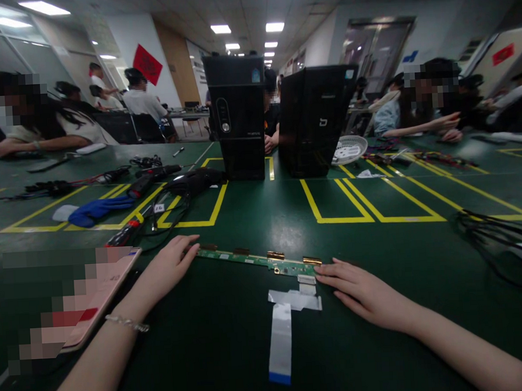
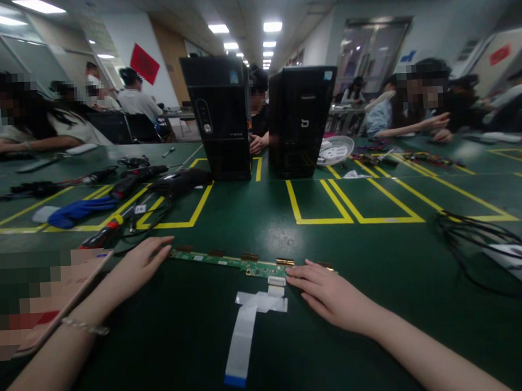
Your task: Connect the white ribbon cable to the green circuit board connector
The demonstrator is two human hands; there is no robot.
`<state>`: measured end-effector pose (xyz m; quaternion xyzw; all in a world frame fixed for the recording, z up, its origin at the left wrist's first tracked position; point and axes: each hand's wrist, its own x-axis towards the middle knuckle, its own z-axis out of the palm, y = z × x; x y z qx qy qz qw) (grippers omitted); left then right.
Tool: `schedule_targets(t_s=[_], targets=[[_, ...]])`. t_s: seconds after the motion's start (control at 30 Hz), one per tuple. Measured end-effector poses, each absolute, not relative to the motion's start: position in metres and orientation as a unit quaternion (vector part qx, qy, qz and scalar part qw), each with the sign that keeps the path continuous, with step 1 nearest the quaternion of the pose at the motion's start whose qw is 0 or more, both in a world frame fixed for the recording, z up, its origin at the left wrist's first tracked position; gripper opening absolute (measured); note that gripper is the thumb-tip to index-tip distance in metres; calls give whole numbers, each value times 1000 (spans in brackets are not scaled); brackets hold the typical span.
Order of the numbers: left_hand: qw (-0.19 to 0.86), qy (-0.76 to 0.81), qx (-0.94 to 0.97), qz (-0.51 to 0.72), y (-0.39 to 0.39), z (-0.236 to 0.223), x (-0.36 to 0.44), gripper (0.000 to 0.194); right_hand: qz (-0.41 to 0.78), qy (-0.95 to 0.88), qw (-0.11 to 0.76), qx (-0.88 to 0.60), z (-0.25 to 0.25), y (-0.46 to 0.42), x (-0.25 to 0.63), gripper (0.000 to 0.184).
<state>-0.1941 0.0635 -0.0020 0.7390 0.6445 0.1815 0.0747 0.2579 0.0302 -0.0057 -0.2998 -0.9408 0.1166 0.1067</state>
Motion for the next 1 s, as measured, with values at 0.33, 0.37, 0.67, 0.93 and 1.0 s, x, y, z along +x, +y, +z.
schedule_targets(t_s=[0.33,0.37,0.67,0.93,1.0], targets=[[92,655,730,168,61,3,-189,54,70,-927,120,-349,-13,6,287,39],[92,653,733,168,61,2,-189,54,63,-924,124,-356,-14,2,289,39],[94,656,734,149,61,0,-190,54,7,-899,147,-412,-26,-25,315,39],[102,660,735,116,57,2,-186,56,-34,-877,169,-449,-32,-38,325,36],[111,652,742,108,56,3,-186,57,-47,-872,167,-457,-34,-41,329,37]])
